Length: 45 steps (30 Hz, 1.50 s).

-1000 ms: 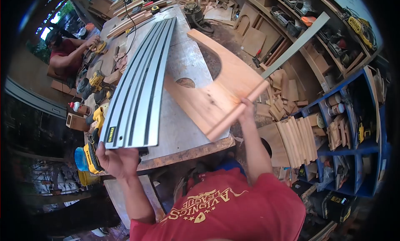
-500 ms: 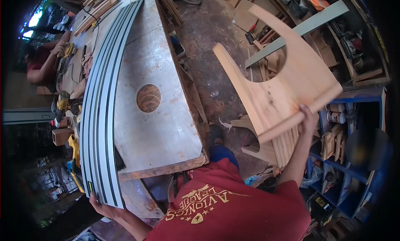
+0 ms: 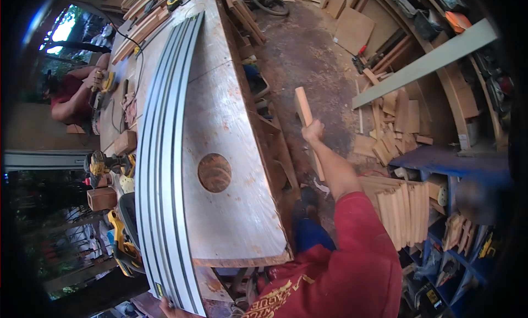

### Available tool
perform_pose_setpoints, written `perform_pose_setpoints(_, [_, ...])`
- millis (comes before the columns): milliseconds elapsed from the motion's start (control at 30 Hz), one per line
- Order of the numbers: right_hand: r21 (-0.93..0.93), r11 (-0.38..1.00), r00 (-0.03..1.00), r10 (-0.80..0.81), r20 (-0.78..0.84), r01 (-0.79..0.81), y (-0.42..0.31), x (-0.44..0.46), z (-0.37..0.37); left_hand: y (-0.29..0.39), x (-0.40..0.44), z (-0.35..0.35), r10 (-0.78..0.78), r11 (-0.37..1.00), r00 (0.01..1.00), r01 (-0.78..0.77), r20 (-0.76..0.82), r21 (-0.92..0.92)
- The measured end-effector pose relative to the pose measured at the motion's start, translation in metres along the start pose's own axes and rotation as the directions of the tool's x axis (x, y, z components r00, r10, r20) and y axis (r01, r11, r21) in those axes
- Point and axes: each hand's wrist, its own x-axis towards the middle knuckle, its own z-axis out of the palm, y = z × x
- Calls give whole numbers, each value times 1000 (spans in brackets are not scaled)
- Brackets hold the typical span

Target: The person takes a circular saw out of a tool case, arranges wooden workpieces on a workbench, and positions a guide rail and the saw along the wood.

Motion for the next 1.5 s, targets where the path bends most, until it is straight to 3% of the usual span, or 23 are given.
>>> perform_pose_setpoints(233, [-83,987,983,-124,139,136,-73,-5,89,3,5,14,48,997,993,-41,-105,63])
perform_pose_setpoints(333, [44,993,946,-121,302,114,-87,-5,90,6,2,15,74,995,988,-64,-138,75])
perform_pose_setpoints(367, [17,979,944,-202,260,204,-84,-2,98,6,0,13,80,995,985,-69,-150,78])
perform_pose_setpoints(467, [360,898,796,-405,449,254,-54,11,90,9,-8,10,107,992,979,-94,-174,82])
perform_pose_setpoints(533, [445,824,820,-499,279,350,-14,-8,79,8,-10,8,127,990,975,-113,-183,87])
perform_pose_setpoints(600, [365,875,895,-405,189,319,59,-32,72,8,-8,11,149,986,972,-132,-183,103])
perform_pose_setpoints(667, [74,975,978,-209,-17,210,127,-93,10,6,-4,16,199,974,963,-174,-180,146])
perform_pose_setpoints(700, [-120,978,954,-196,-225,172,181,-118,-7,6,-3,17,221,966,960,-192,-171,171])
perform_pose_setpoints(767, [-237,961,990,143,-12,-142,267,-156,-64,6,-4,16,282,945,948,-249,-149,211])
perform_pose_setpoints(867, [-464,812,912,188,-364,-352,437,-202,-76,12,7,-5,480,802,877,-446,16,397])
perform_pose_setpoints(900, [-512,763,917,288,-278,-395,445,-215,-95,8,1,13,534,727,838,-523,113,445])
perform_pose_setpoints(933, [-560,715,905,378,-194,-418,448,-218,-111,14,-16,33,360,929,918,-336,-169,154])
perform_pose_setpoints(1000, [-503,763,914,345,-214,-406,456,-212,-107,25,-20,53,215,962,948,-247,-236,-114])
perform_pose_setpoints(1033, [-485,749,892,387,-235,-452,453,-210,-99,31,-21,59,159,966,964,-197,-215,-167])
perform_pose_setpoints(1067, [-475,728,869,424,-255,-495,448,-213,-98,43,-12,46,111,981,990,-123,-85,-153])
perform_pose_setpoints(1167, [-366,811,881,469,-57,-456,461,-233,-99,66,11,5,-62,980,951,116,304,-164])
perform_pose_setpoints(1200, [-503,810,947,316,-59,-302,468,-250,-93,65,4,7,-20,992,947,59,320,-111])
perform_pose_setpoints(1233, [-440,855,940,334,63,-274,500,-257,-79,61,-3,14,28,997,948,-4,317,-75])
perform_pose_setpoints(1267, [-535,809,958,285,-3,-242,515,-268,-64,60,-6,17,69,997,947,-56,314,-50])
perform_pose_setpoints(1300, [-461,815,829,499,251,-351,472,-264,-93,57,-8,20,98,995,938,-88,331,-44])
perform_pose_setpoints(1367, [-469,845,921,361,144,-257,476,-280,-84,60,0,20,140,990,923,-122,358,-71])
perform_pose_setpoints(1400, [-467,853,924,345,165,-235,451,-277,-97,69,5,21,38,999,881,-41,472,-5])
perform_pose_setpoints(1500, [-394,904,952,251,175,-166,343,-311,-180,88,15,26,118,987,843,-160,524,34])
